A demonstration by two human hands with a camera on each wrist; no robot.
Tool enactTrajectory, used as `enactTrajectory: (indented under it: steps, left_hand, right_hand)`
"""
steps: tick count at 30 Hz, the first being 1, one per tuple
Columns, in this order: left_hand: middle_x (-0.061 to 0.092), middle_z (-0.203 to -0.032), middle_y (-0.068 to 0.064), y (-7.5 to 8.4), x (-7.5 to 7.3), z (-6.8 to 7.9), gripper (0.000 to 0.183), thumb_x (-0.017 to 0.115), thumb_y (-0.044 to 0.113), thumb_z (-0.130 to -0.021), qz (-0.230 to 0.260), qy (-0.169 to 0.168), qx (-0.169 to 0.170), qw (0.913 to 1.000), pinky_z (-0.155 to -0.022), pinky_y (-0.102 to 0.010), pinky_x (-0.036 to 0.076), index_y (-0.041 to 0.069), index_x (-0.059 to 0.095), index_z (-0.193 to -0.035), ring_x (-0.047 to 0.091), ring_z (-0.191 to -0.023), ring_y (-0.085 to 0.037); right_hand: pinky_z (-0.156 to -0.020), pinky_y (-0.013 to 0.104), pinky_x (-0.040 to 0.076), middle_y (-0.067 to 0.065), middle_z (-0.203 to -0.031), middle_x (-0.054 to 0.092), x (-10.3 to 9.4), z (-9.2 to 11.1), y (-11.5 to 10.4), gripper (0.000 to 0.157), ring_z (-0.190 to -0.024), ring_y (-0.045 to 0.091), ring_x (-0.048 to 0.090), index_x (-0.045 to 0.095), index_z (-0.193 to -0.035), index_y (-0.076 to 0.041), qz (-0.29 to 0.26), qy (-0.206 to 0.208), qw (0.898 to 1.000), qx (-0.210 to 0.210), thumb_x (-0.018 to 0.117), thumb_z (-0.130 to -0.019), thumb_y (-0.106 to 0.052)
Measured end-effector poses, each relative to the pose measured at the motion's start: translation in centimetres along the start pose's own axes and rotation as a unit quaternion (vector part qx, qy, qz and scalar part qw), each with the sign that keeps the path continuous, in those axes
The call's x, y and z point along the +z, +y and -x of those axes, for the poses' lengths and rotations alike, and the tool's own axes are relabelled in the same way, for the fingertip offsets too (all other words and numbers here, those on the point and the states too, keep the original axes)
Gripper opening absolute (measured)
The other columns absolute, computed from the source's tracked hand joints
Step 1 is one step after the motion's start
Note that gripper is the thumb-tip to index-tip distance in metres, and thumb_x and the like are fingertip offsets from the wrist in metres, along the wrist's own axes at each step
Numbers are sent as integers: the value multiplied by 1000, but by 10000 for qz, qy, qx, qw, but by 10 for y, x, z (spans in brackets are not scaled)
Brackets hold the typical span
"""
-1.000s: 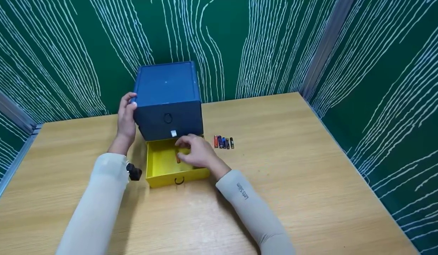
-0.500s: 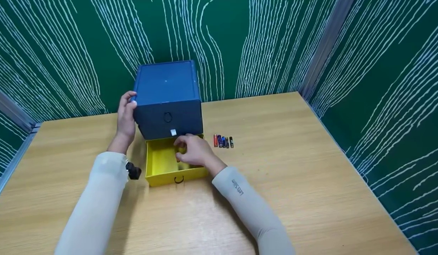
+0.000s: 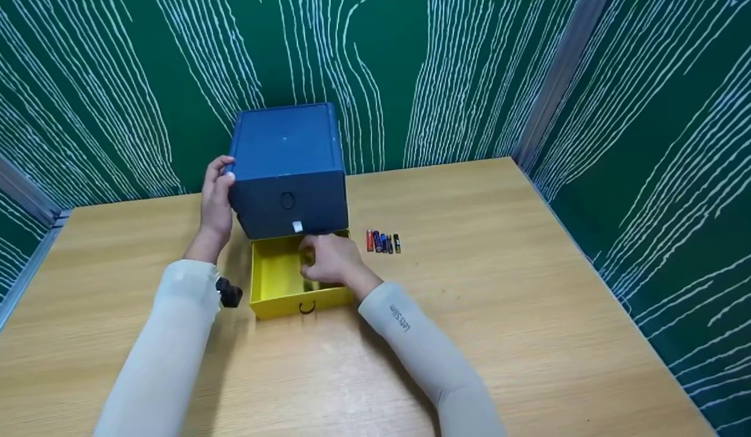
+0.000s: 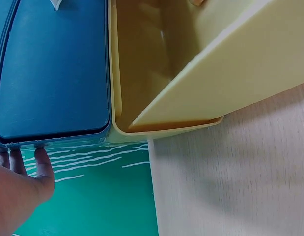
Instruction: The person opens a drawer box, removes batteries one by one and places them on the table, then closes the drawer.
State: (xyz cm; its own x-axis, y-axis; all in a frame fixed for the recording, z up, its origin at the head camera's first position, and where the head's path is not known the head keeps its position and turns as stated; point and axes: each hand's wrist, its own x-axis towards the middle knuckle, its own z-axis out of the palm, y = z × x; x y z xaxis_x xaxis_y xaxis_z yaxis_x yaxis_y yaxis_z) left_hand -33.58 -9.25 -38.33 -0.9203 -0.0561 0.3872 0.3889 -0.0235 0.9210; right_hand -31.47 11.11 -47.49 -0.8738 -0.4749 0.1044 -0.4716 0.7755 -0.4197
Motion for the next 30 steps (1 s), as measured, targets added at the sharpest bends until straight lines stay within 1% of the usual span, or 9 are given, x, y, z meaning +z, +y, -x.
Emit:
enactTrajectory:
  steps: [5, 7, 10, 12, 16, 20, 24, 30]
  left_hand:
    - [33, -134, 2, -16, -3, -7, 31, 40, 24, -88, -63, 44, -61, 10000, -100, -37, 27, 20, 43, -118, 34, -117, -15]
    - [33, -133, 3, -19, -3, -8, 30, 41, 27, -87, -113, 61, -74, 9999, -100, -37, 27, 24, 43, -117, 34, -117, -14]
    - [33, -133, 4, -20, -3, -9, 29, 40, 27, -87, -124, 72, -77, 9999, -99, -37, 28, 25, 43, -117, 34, -116, -14]
    - [33, -133, 4, -18, -3, -8, 29, 40, 26, -88, -123, 67, -117, 9998, -99, -37, 28, 25, 43, -117, 34, -116, -13]
    - [32, -135, 2, -7, -2, -3, 32, 40, 24, -87, -99, 46, -225, 9997, -100, -39, 27, 21, 42, -119, 33, -118, -16]
    - [30, -136, -3, 4, 0, 2, 35, 38, 23, -87, -98, 31, -228, 9997, -100, -40, 26, 15, 40, -121, 32, -119, -19]
    - [31, -135, -4, 7, 1, 4, 36, 38, 22, -87, -136, 27, -194, 9997, -100, -39, 27, 12, 39, -122, 32, -117, -18]
    - [30, -135, -7, 5, 1, 3, 36, 38, 19, -87, -73, 15, 19, 10000, -101, -38, 25, 9, 38, -122, 31, -119, -20]
  right_hand:
    - [-52, 26, 39, -10, -77, 59, 3, -4, -1, 38, -64, 11, 51, 59, -104, -27, 385, -54, 9992, 55, 61, -69, -41]
    - [-52, 26, 39, -9, -80, 60, 4, -5, -1, 38, -65, 12, 51, 59, -104, -28, 529, -63, 9985, 95, 60, -68, -42]
    - [-51, 26, 39, -9, -83, 62, 5, -6, -2, 38, -65, 12, 51, 59, -104, -29, 714, -58, 9974, 104, 60, -69, -42]
    - [-49, 27, 38, -8, -81, 62, 6, -6, -2, 38, -64, 13, 51, 59, -105, -29, 839, -47, 9964, 104, 59, -69, -42]
    - [-46, 28, 36, -7, -72, 59, 8, -7, -3, 38, -60, 15, 50, 57, -107, -28, 1037, -89, 9945, 76, 57, -71, -41]
    - [-45, 28, 34, -5, -62, 54, 8, -8, -3, 41, -58, 16, 49, 56, -108, -28, 1287, -207, 9913, 160, 57, -71, -43]
    - [-44, 29, 32, -4, -56, 49, 8, -8, -4, 41, -55, 16, 48, 55, -106, -28, 1484, -316, 9882, 203, 58, -69, -43]
    - [-42, 30, 28, -5, -52, 44, 10, -7, -3, 34, -52, 16, 45, 54, -96, -28, 1757, -315, 9839, 36, 58, -66, -45]
